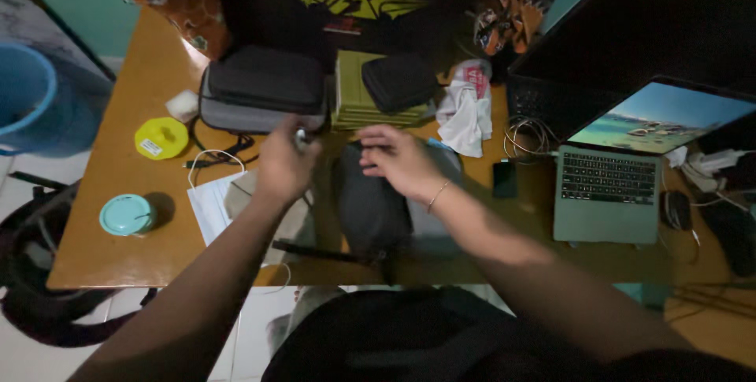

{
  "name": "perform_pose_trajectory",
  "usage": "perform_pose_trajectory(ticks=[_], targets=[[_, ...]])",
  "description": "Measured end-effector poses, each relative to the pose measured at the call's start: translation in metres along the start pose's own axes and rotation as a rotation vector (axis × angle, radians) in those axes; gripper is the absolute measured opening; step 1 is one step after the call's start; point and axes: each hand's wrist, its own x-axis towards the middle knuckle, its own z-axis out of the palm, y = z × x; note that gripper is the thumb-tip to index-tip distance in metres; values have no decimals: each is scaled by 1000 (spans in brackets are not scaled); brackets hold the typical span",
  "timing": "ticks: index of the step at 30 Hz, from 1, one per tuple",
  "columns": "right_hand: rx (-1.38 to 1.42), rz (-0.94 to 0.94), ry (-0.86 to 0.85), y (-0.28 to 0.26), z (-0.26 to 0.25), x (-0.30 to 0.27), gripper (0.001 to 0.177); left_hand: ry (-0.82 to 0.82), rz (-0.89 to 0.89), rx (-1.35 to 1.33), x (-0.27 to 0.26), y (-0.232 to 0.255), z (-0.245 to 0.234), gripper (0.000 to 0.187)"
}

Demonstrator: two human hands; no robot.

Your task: The person plugs a laptop charger into a power strip, then moves to another table to connect a power bank to a laptop. They then open a small bag, remove a wristband, and connect a cable to it.

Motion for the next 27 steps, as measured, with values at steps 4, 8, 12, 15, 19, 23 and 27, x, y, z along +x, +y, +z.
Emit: perform_pose_trajectory(ticks=[4,8,12,15,19,23,27], targets=[[-180,-72,-24,2,13,14,40,37,2,20,3,-1,-3,30],[-665,-365,53,-11,34,60,44,114,-171,44,-11,-10,-30,25],[-1024,-605,60,-33,50,125,67,199,-254,101,-46,-22,-57,29],[-1209,-586,-19,-44,69,167,103,200,-360,76,-68,-28,-72,22],[-1282,-459,-68,-41,80,188,128,236,-439,85,-88,-30,-77,20],[-1263,-508,-67,-41,75,183,124,214,-375,63,-95,-25,-60,18],[-1140,-725,-23,-48,55,148,85,-35,-517,-9,-95,-7,-19,24]])
